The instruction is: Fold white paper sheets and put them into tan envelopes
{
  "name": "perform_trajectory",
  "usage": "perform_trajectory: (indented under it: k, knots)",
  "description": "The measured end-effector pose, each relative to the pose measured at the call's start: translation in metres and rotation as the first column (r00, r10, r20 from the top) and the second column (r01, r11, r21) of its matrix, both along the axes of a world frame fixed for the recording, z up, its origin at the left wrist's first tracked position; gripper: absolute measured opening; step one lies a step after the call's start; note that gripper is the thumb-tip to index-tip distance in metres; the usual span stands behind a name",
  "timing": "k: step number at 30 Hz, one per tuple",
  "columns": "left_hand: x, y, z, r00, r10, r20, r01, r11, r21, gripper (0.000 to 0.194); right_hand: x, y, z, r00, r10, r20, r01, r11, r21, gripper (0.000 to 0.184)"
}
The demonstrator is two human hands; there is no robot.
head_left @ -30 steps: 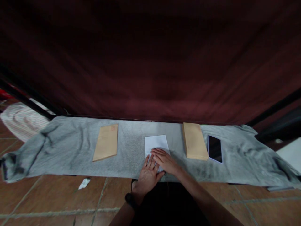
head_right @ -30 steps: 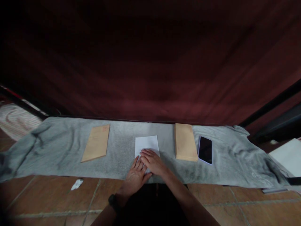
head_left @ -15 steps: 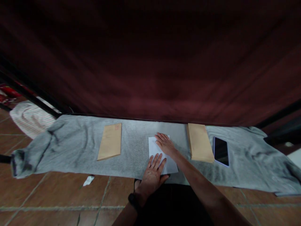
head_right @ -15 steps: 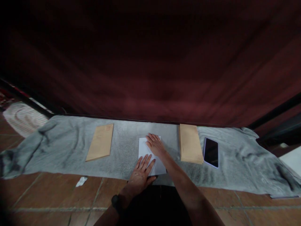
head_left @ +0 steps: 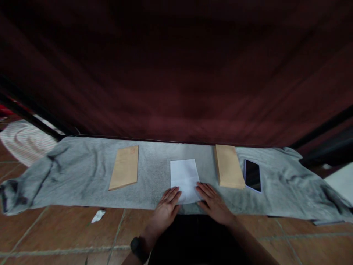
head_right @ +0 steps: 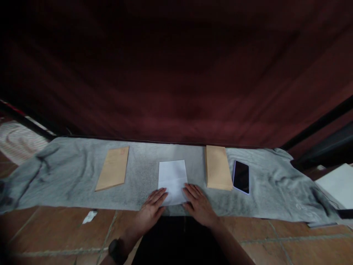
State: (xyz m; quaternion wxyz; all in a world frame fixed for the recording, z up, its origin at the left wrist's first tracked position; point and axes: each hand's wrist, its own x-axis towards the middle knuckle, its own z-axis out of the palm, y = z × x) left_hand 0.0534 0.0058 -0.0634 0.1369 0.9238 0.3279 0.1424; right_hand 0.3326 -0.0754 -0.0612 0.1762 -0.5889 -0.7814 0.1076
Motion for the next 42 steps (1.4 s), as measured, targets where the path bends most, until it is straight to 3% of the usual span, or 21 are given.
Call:
perform_trajectory:
  k: [4, 9, 13, 16, 22, 30, 37, 42]
  knots:
    - [0.003, 0.005, 0.011, 0.999, 0.026, 0.019, -0.025, 0.999, -0.034, 0.045, -0.003, -0.006, 0.009, 1.0, 0.013, -0.004, -0.013, 1.0, 0.0, 0.061]
    - [0.004, 0.003, 0.027, 0.973, 0.129, 0.194, -0.093, 0.978, -0.187, 0.032, -0.003, 0.001, 0.006, 0.978, -0.082, -0.194, 0.086, 0.996, 0.011, 0.049]
    - [0.002, 0.012, 0.03, 0.887, 0.292, 0.357, -0.15, 0.915, -0.375, 0.031, 0.001, 0.014, -0.001, 0.889, -0.218, -0.402, 0.233, 0.972, -0.012, 0.033]
    - [0.004, 0.026, 0.027, 0.792, 0.444, 0.419, -0.235, 0.855, -0.462, 0.033, 0.0, 0.029, -0.002, 0.855, -0.237, -0.462, 0.265, 0.964, -0.006, 0.036]
    - [0.017, 0.045, 0.026, 0.671, 0.579, 0.463, -0.345, 0.797, -0.497, 0.031, -0.005, 0.04, -0.004, 0.882, -0.208, -0.423, 0.232, 0.973, 0.004, 0.057]
    - [0.032, 0.06, 0.025, 0.562, 0.647, 0.515, -0.295, 0.739, -0.606, 0.031, -0.005, 0.046, -0.009, 0.871, -0.32, -0.372, 0.343, 0.939, -0.006, 0.022]
    - [0.043, 0.078, 0.021, 0.538, 0.678, 0.501, -0.336, 0.718, -0.61, 0.044, -0.021, 0.069, -0.009, 0.852, -0.483, -0.2, 0.498, 0.867, 0.028, 0.02]
    - [0.042, 0.08, 0.018, 0.608, 0.645, 0.463, -0.382, 0.749, -0.542, 0.048, -0.028, 0.074, -0.011, 0.832, -0.547, -0.089, 0.554, 0.828, 0.085, 0.016]
